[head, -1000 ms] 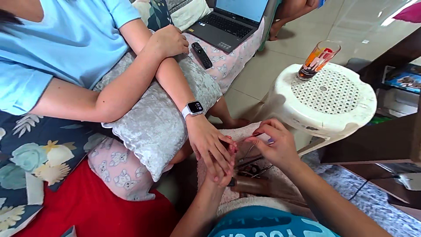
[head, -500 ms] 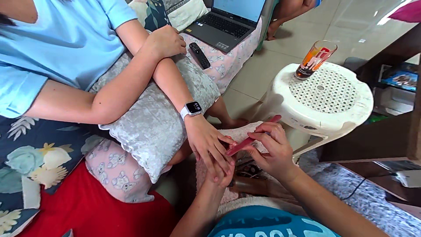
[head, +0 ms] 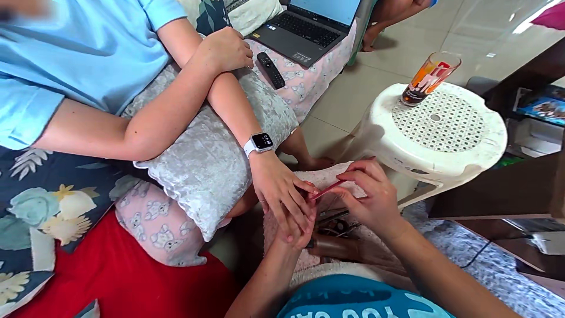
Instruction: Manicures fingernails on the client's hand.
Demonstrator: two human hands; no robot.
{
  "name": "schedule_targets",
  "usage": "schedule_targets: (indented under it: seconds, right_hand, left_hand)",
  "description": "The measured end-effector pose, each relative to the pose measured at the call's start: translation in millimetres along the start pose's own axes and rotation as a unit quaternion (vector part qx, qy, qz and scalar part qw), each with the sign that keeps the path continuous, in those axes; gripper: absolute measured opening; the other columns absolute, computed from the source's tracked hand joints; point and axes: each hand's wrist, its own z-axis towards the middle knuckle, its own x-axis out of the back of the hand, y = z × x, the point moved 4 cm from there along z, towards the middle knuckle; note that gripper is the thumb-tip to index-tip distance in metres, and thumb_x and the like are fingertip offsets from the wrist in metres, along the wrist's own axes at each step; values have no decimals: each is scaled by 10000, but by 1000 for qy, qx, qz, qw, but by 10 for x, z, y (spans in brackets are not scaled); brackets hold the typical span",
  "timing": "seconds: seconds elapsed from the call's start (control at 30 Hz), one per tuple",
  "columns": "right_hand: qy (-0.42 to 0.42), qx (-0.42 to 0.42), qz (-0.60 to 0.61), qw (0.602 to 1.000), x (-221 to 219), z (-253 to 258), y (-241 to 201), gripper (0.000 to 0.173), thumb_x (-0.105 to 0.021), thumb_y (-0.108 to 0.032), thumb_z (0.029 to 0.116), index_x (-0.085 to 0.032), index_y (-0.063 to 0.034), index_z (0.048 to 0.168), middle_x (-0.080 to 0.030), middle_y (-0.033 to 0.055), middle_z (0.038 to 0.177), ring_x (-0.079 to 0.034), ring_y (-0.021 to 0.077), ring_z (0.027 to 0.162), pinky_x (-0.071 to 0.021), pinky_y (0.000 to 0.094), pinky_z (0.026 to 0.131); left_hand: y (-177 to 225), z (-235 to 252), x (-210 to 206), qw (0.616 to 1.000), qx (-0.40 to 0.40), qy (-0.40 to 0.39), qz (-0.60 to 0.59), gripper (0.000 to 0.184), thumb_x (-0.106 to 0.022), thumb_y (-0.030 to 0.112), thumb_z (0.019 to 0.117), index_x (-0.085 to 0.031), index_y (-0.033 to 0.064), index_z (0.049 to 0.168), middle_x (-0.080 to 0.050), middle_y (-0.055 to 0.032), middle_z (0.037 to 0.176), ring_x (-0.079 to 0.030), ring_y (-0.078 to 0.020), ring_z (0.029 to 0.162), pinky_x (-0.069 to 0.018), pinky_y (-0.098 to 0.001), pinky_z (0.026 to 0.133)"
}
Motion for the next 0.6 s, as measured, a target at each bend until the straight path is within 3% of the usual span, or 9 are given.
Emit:
schedule_targets:
  seconds: [0.1,0.17,0.3,0.47,0.6]
  right_hand:
    - [-4,-67,-23,997,127,14,228,369,-754,-419,904,-772,-52,949,-680,133,1022,-639,236,964,-540,395,815]
    - [-3,-61,-13,998,178,38,272,384,-759,-440,896,-772,-60,953,-667,111,1021,-626,181,952,-542,323,802]
    - [-19,21,63,998,130,110,171,390,-754,-448,916,-759,-66,996,-649,72,1033,-602,121,1021,-516,264,893]
    - [-47,116,105,987,20,130,2,363,-731,-438,945,-740,-83,1021,-645,60,1067,-582,157,1166,-490,313,1022]
    - [-57,150,101,982,-40,140,-62,364,-730,-435,947,-733,-81,1035,-649,61,1052,-588,163,1156,-490,312,1019]
  left_hand:
    - [17,9,8,1000,10,-28,-8,182,-634,151,988,-694,23,1105,-711,-96,1008,-686,-197,977,-533,-335,952]
    - [36,21,8,998,20,-55,-19,196,-612,154,1005,-680,21,1131,-706,-102,1030,-680,-212,1003,-520,-358,977]
    - [98,15,37,997,32,-73,-9,206,-664,116,974,-693,21,1154,-716,-113,1096,-686,-232,1061,-519,-389,1018]
    - [96,-17,51,996,53,-62,-39,201,-674,180,963,-713,26,1085,-716,-107,1061,-700,-192,964,-572,-295,836]
    - [98,-23,56,992,59,-94,-62,217,-665,170,965,-697,17,1116,-708,-107,1086,-693,-191,986,-564,-290,859]
